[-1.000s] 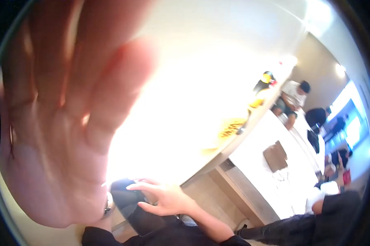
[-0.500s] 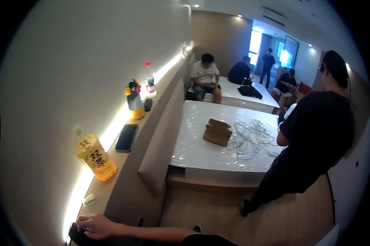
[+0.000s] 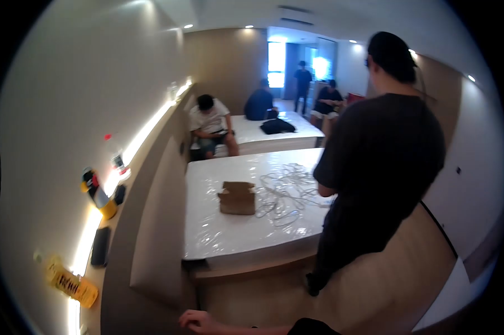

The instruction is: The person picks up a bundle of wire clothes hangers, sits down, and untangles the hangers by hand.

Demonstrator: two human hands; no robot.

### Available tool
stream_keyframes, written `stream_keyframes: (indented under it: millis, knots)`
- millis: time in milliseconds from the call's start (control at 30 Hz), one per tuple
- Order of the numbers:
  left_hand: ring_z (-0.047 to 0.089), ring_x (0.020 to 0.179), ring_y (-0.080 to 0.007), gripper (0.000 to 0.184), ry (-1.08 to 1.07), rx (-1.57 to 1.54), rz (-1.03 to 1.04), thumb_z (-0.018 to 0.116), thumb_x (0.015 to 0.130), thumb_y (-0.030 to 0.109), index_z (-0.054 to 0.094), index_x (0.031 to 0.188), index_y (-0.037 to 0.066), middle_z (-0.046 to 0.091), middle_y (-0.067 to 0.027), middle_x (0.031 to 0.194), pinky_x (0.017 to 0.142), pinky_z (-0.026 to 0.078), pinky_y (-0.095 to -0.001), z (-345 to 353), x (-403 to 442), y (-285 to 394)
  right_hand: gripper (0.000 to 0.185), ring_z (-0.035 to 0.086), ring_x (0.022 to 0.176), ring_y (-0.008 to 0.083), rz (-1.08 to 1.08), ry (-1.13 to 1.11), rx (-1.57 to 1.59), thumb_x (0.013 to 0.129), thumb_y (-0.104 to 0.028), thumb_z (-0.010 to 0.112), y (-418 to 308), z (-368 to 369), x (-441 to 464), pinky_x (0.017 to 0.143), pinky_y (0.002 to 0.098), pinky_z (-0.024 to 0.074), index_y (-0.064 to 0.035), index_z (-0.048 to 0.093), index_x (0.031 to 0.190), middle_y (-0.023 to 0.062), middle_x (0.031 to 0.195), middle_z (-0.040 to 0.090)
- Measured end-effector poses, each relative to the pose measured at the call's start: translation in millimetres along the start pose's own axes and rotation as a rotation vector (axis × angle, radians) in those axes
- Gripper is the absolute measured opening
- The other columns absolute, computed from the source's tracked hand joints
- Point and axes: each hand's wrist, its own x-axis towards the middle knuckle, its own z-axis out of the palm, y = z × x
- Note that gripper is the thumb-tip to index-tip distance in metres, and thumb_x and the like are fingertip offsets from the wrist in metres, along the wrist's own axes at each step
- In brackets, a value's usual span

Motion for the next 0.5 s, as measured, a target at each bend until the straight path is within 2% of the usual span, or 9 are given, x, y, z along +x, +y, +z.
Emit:
stream_keyframes:
  millis: [33,100,133,233,300,400,500]
  knots:
    - [0.046,0.119,-0.0293,0.036,-0.021,-0.013,-0.017,0.042,0.099,0.028,0.057,0.123,0.007,0.053,-0.0119,0.124,0.106,0.034,-0.0441,16,-3,-15,0.015,0.065,0.086,0.0224,-0.024,0.072,-0.050,0.077,0.003,0.059,22,-24,-17,0.072,0.0334,0.0525,-0.0060,0.070,0.081,0.0079,0.094,0.069]
    - [0.047,0.118,-0.0291,0.036,-0.065,-0.037,-0.054,0.042,0.098,0.029,0.057,0.122,0.006,0.054,-0.0122,0.123,0.106,0.035,-0.0438,47,-6,-38,0.017,0.066,0.083,0.0208,0.157,0.244,-0.095,0.077,0.005,0.058,35,-62,-53,0.069,0.0339,0.0520,-0.0066,0.070,0.080,0.0074,0.095,0.069]
    - [0.047,0.117,-0.0290,0.036,-0.087,-0.051,-0.073,0.043,0.098,0.029,0.058,0.121,0.006,0.054,-0.0123,0.122,0.105,0.035,-0.0436,67,-12,-51,0.017,0.066,0.083,0.0208,0.159,0.302,-0.116,0.077,0.005,0.058,40,-79,-69,0.069,0.0339,0.0520,-0.0066,0.070,0.080,0.0074,0.095,0.069]
    - [0.048,0.115,-0.0288,0.035,-0.153,-0.099,-0.114,0.044,0.098,0.029,0.058,0.120,0.005,0.056,-0.0127,0.119,0.104,0.036,-0.0430,143,-24,-97,0.015,0.065,0.082,0.0197,0.259,0.478,-0.284,0.079,0.001,0.059,72,-176,-110,0.069,0.0351,0.0514,-0.0077,0.071,0.082,0.0069,0.093,0.069]
    - [0.049,0.114,-0.0287,0.035,-0.186,-0.128,-0.144,0.045,0.098,0.029,0.059,0.119,0.005,0.057,-0.0130,0.117,0.104,0.037,-0.0427,190,-27,-114,0.013,0.064,0.095,0.0185,0.362,0.450,-0.262,0.086,-0.006,0.059,73,-226,-137,0.078,0.0317,0.0524,-0.0066,0.066,0.097,0.0058,0.102,0.065]
    - [0.051,0.112,-0.0285,0.035,-0.246,-0.194,-0.171,0.046,0.097,0.030,0.060,0.117,0.004,0.058,-0.0135,0.115,0.103,0.038,-0.0421,233,-31,-129,0.014,0.065,0.087,0.0140,0.381,0.700,-0.275,0.087,0.000,0.056,42,-237,-151,0.074,0.0266,0.0520,-0.0054,0.067,0.092,0.0043,0.094,0.067]
    - [0.052,0.110,-0.0283,0.035,-0.307,-0.269,-0.177,0.047,0.097,0.030,0.061,0.116,0.003,0.059,-0.0139,0.112,0.102,0.039,-0.0416,264,-46,-141,0.013,0.065,0.086,0.0154,0.393,0.879,-0.315,0.087,-0.003,0.057,45,-225,-185,0.075,0.0278,0.0522,-0.0063,0.067,0.095,0.0041,0.094,0.067]
